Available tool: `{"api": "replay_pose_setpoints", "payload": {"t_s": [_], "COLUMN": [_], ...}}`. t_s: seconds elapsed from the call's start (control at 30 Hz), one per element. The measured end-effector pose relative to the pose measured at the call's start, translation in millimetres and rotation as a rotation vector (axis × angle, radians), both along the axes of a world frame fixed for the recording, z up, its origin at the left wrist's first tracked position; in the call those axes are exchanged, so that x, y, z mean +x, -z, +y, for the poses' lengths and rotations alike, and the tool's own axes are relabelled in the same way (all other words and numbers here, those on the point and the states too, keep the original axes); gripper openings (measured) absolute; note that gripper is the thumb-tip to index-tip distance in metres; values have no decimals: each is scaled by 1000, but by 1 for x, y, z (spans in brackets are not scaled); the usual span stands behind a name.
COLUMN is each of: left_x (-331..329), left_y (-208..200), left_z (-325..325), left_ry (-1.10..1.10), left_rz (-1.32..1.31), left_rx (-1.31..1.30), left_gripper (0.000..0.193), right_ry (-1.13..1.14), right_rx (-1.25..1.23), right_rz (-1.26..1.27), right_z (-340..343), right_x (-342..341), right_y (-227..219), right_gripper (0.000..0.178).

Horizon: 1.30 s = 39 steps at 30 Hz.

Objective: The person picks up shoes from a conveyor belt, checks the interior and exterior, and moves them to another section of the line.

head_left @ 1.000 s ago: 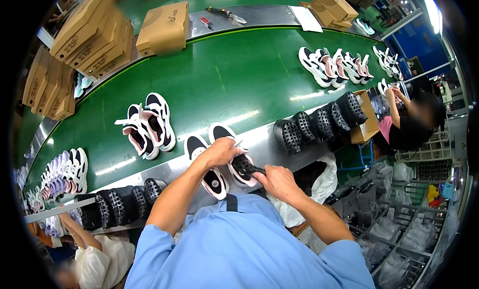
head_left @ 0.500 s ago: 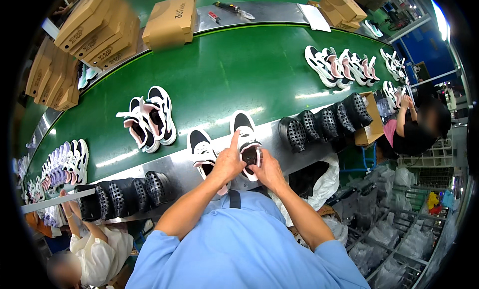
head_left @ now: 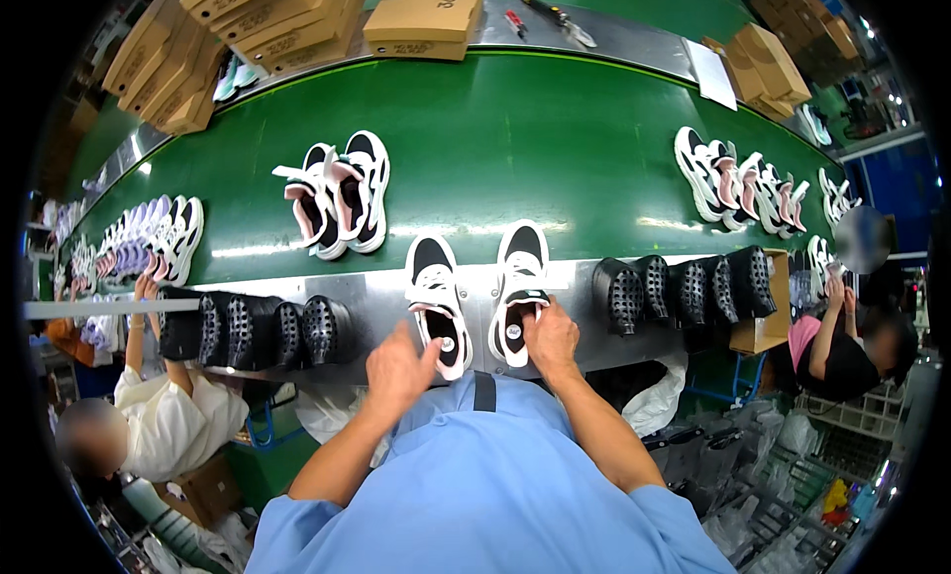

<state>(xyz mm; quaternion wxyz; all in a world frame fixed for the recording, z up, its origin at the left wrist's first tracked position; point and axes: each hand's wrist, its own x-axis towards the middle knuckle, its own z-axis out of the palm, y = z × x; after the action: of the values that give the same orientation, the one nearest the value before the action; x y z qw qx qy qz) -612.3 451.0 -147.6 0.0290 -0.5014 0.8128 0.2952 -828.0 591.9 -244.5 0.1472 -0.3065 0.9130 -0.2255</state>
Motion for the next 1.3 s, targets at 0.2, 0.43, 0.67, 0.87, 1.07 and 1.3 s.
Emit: {"api": "replay_pose_setpoints", "payload": {"t_s": [0.2, 0.43, 0.67, 0.87, 1.07, 1.3], "left_x": [-21, 6, 171, 299, 273, 101], "left_y": [99, 54, -53, -23, -81, -75], "left_z": [-12, -14, -66, -123, -110, -47], "left_ry": [16, 57, -423, -610, -705, 6], "left_rz": [378, 482, 245, -74, 168, 586], "left_rx": [59, 0, -901, -1031, -955, -719], "left_gripper": [57, 56, 19, 48, 48, 62], "right_ry": [-162, -235, -180, -342, -269, -97], "right_rx": [90, 226, 88, 54, 1, -618], "right_rz": [-28, -100, -575, -636, -604, -1386], "right_z": [-13, 6, 5, -33, -50, -106], "right_x": [4, -3, 34, 64, 77, 132], "right_y": [-13, -57, -121, -126, -148, -145], "right_gripper": [39, 53, 26, 23, 20, 49]}}
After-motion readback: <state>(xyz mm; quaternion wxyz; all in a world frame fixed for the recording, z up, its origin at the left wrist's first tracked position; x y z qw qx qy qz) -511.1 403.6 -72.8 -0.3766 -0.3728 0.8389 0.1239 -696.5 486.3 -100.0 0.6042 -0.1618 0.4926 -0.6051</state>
